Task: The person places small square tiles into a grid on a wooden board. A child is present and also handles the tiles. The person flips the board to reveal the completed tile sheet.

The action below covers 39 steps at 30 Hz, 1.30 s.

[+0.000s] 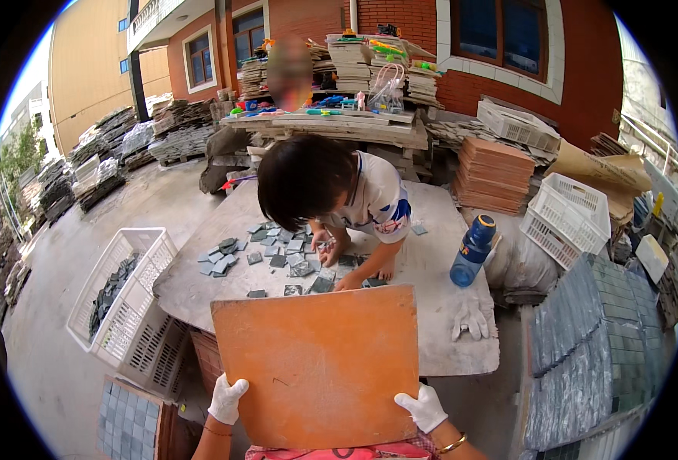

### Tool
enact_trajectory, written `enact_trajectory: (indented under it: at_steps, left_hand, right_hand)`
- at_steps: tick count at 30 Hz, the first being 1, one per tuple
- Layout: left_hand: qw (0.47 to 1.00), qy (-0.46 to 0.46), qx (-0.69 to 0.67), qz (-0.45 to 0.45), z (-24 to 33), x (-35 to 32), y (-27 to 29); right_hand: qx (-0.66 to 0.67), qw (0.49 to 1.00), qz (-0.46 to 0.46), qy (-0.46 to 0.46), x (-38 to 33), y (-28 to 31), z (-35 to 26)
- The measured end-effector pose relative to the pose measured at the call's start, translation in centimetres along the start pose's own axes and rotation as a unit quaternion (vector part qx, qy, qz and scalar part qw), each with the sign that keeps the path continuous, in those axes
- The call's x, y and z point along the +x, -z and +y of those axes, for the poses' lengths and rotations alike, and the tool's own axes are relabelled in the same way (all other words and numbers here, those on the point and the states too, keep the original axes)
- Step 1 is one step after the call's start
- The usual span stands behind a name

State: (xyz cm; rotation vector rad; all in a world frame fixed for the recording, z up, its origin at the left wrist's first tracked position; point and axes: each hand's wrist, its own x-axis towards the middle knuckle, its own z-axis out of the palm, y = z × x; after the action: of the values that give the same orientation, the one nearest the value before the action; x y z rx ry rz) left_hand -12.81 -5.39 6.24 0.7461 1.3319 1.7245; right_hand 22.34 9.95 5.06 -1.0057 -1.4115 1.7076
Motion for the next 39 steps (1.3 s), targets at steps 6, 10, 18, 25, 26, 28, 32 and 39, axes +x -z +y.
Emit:
enact_trajectory:
  at_steps: [6, 10, 18, 25, 26, 28, 32, 39]
  left_hand:
    - [0.980, -0.139, 0.004, -0.139, 6.7, 0.7, 0.5]
    - [0.836, -0.384, 0.342, -0.189, 5.9, 1.7, 0.3]
    - [0.757, -0.390, 0.521, -0.059, -5.5, 1.5, 2.5]
    - [0.792, -0.354, 0.495, -0.038, -8.6, 4.2, 2.6]
    - [0.796, -0.341, 0.499, -0.037, -8.9, 4.9, 2.8]
    - [0.785, -0.325, 0.524, -0.052, -9.1, 5.7, 3.2]
    - [0.723, -0.336, 0.596, -0.095, -6.0, 6.8, 3.5]
    - [0.767, -0.289, 0.568, -0.073, -4.1, 16.3, -1.6]
  right_hand:
    - [0.238, 0.904, -0.219, -0.278, 8.0, 3.9, -3.4]
    - [-0.294, 0.861, -0.044, 0.412, 5.4, 1.4, -3.4]
    - [-0.516, 0.682, 0.044, 0.517, 7.1, 3.1, 3.7]
    - [-0.538, 0.720, -0.015, 0.438, 9.3, 3.0, 1.9]
    - [-0.561, 0.716, -0.025, 0.414, 9.6, 2.8, 1.5]
    - [-0.557, 0.757, -0.062, 0.336, 10.6, 3.3, 1.4]
    - [-0.560, 0.773, -0.065, 0.291, 14.5, 2.6, -1.2]
    - [-0.544, 0.794, -0.086, 0.256, 20.0, -1.0, 0.3]
